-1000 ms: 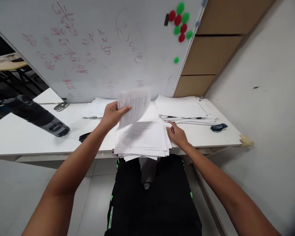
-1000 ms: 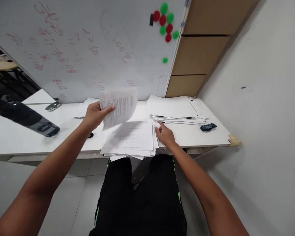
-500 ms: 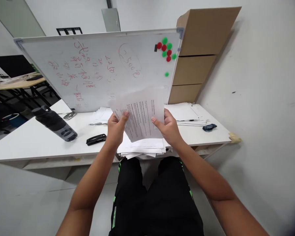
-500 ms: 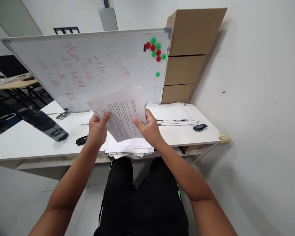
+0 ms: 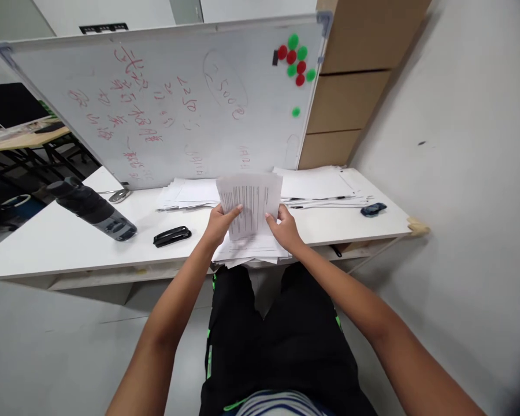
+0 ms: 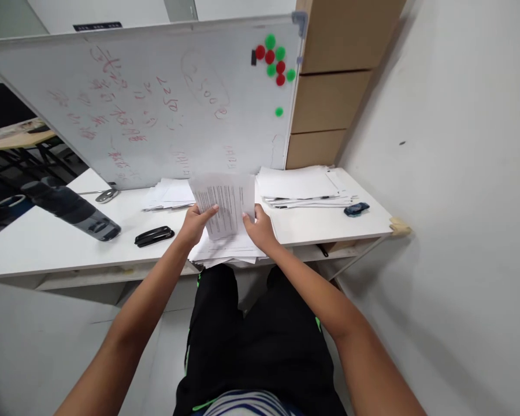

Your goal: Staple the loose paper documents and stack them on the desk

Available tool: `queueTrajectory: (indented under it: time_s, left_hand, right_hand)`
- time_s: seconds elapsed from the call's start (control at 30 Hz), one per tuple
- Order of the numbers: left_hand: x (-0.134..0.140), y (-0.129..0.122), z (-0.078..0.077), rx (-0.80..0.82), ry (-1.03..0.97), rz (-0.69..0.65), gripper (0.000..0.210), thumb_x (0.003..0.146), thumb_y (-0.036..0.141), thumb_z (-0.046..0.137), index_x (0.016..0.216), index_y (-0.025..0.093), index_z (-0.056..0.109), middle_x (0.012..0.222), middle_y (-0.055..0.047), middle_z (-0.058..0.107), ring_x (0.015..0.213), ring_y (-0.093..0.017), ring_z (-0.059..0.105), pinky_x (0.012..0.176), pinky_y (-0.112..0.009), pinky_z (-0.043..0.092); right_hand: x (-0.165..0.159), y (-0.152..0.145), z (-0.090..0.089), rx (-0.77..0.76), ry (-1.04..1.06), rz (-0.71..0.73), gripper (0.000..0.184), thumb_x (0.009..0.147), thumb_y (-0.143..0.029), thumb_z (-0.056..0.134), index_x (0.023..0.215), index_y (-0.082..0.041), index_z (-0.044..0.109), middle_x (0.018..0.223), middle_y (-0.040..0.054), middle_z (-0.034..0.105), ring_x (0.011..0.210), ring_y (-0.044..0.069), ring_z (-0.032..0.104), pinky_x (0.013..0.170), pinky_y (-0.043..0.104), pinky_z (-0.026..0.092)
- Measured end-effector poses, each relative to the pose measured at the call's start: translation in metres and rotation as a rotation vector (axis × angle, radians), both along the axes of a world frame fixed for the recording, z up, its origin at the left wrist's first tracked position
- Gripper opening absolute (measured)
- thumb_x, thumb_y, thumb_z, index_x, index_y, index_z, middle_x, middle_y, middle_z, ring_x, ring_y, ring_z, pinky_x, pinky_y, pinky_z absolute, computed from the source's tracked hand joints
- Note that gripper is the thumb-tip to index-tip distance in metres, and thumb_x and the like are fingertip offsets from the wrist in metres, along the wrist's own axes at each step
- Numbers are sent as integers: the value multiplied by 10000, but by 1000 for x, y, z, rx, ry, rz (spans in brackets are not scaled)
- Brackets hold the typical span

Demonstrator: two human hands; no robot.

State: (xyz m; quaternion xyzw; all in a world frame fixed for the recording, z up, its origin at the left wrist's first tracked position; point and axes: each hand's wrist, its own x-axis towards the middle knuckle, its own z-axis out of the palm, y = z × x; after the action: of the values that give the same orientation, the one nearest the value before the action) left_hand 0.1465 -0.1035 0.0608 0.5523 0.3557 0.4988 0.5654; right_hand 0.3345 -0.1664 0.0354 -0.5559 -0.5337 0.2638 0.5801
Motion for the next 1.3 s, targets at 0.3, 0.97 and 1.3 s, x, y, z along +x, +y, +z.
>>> queueTrajectory:
  time_s: [0.3, 0.97, 1.3]
  left_hand:
    - [-4, -18, -2, -47, 62, -42, 517, 680, 415, 837, 1111, 156, 718, 1221, -127, 698, 1192, -317, 615, 1053, -502, 467]
    - [-45, -36, -2, 35, 118, -136, 503, 729, 471, 779, 1151, 218, 673, 1146, -101, 713, 1090, -258, 650, 961, -424, 505]
    - [-44, -44, -29, 242, 491, 71, 343, 800, 480, 685, 1047, 244, 697, 1079, -62, 719, 976, -231, 651, 863, -363, 501]
  right_hand:
    - [5, -21, -16, 87, -9, -47, 494, 864, -404, 598, 1312, -228, 488, 1271, 109, 610, 1175, 246, 561, 1016, 428, 426]
    - [60, -45, -9, -19, 22, 51, 412, 862, -513, 614, 1109, -187, 656, 1039, 79, 726, 982, 247, 653, 889, 390, 506]
    - [39, -45, -36, -105, -63, 80, 386, 881, -502, 560, 1069, -182, 667, 952, 62, 726, 904, 232, 649, 842, 362, 498]
